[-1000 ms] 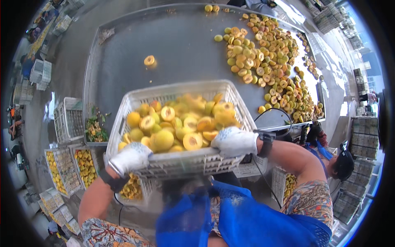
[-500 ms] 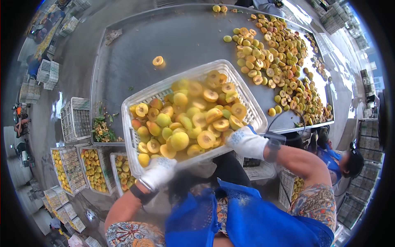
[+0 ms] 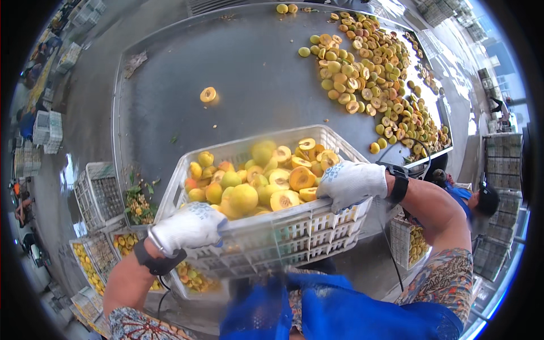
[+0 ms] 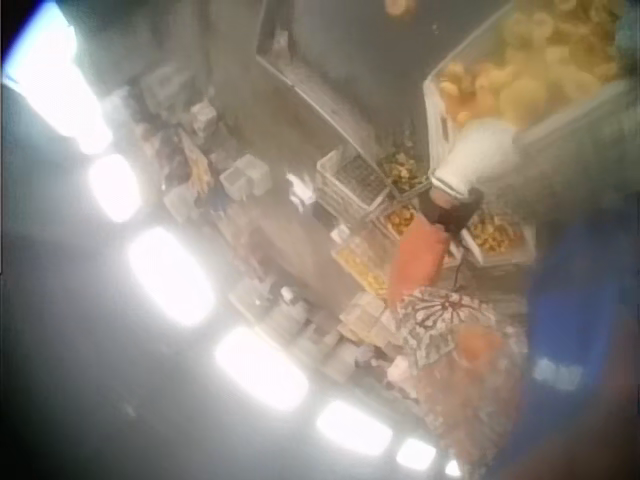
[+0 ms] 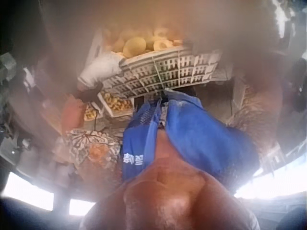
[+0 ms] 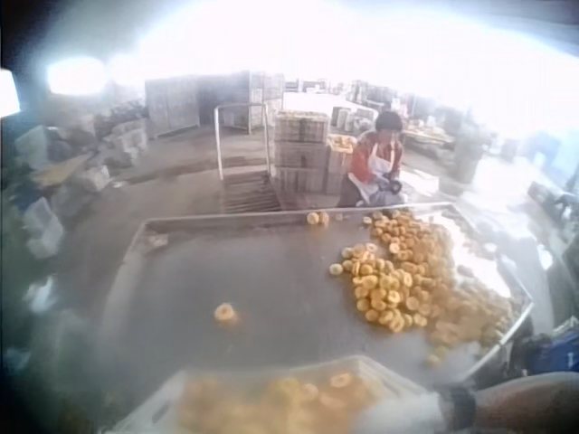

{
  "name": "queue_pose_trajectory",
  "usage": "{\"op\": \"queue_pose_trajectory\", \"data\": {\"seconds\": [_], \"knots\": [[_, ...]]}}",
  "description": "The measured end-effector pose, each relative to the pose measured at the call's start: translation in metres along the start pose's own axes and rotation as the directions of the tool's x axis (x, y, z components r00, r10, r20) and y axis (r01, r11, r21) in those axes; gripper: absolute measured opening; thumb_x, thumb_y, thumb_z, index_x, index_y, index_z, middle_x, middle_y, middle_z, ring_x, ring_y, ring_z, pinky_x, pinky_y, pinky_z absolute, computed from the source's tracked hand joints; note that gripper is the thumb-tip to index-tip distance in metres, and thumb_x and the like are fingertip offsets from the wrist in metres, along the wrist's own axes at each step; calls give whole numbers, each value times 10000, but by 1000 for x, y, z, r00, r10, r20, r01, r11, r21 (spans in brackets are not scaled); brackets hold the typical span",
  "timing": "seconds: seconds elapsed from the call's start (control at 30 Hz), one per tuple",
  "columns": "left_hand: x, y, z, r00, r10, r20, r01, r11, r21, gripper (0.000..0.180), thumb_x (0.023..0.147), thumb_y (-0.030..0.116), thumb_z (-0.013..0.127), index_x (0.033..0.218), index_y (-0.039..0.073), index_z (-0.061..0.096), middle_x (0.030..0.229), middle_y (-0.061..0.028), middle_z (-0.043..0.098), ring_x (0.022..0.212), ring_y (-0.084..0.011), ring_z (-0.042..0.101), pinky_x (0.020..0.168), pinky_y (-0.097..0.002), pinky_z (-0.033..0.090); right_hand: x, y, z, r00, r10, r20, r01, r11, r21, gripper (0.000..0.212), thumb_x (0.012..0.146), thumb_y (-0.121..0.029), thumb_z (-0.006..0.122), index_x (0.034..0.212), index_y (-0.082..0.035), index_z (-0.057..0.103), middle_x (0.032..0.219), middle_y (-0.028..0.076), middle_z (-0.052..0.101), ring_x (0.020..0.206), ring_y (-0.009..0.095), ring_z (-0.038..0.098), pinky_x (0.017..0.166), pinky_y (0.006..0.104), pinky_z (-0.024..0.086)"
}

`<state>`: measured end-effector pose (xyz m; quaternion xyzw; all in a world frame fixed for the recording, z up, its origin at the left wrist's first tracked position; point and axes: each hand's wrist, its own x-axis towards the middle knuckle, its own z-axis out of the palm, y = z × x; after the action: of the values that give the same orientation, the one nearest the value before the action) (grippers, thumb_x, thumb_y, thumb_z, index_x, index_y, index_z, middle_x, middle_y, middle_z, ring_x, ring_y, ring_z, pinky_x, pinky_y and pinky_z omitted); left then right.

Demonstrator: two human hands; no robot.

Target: The person is cutting peaches in half and removing the pits using a small knife in an agricultural facility.

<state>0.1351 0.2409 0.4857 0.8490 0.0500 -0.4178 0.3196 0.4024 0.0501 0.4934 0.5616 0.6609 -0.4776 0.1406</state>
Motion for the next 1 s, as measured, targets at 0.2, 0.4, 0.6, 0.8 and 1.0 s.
{"op": "queue_pose_trajectory", "data": {"seconds": [0.2, 0.4, 0.6, 0.8, 1.0], "knots": [[27, -96, -57, 972, -207, -110, 20, 539, -842, 111, 730, 60, 703, 819, -4, 689, 749, -31, 678, 674, -91, 626, 647, -252, 515, 65, 51, -68, 939, 319, -132, -235, 871, 432, 372, 723, -364, 700, 951, -70, 692, 846, 155, 684, 822, 320, 663, 736, 401, 516], [79, -140, -83, 803, -430, -411, 259, 875, -410, 257, 754, 260, 781, 697, 47, 650, 569, -52, 548, 514, -131, 487, 516, -307, 399, 135, 98, -86, 816, 337, -470, -204, 928, 312, 461, 740, -507, 697, 919, -82, 697, 768, 120, 676, 728, 285, 664, 678, 376, 514], [88, -138, -60, 693, -295, -658, 221, 956, -195, 346, 746, 387, 782, 793, 64, 668, 697, -138, 626, 627, -317, 602, 589, -363, 469, 137, 87, -91, 804, 429, -411, -326, 897, 298, 403, 721, -442, 745, 928, -101, 684, 799, 79, 687, 685, 227, 669, 656, 338, 515], [83, -145, -62, 624, -329, -709, 75, 928, -364, 323, 808, 347, 738, 923, 49, 690, 768, -122, 671, 683, -253, 663, 639, -327, 501, 138, 89, -85, 774, 463, -433, -336, 879, 339, 463, 732, -458, 748, 1018, -105, 657, 850, 68, 704, 744, 227, 684, 679, 340, 523], [67, -176, -32, 341, -513, -788, -664, 462, -588, 383, 936, 221, 625, 1207, -47, 586, 1159, -136, 658, 1017, -204, 648, 912, -321, 492, 123, 95, -63, 622, 321, -714, -33, 922, 385, 505, 792, -464, 723, 1116, -86, 641, 1014, 140, 680, 950, 299, 651, 823, 383, 510]]}}
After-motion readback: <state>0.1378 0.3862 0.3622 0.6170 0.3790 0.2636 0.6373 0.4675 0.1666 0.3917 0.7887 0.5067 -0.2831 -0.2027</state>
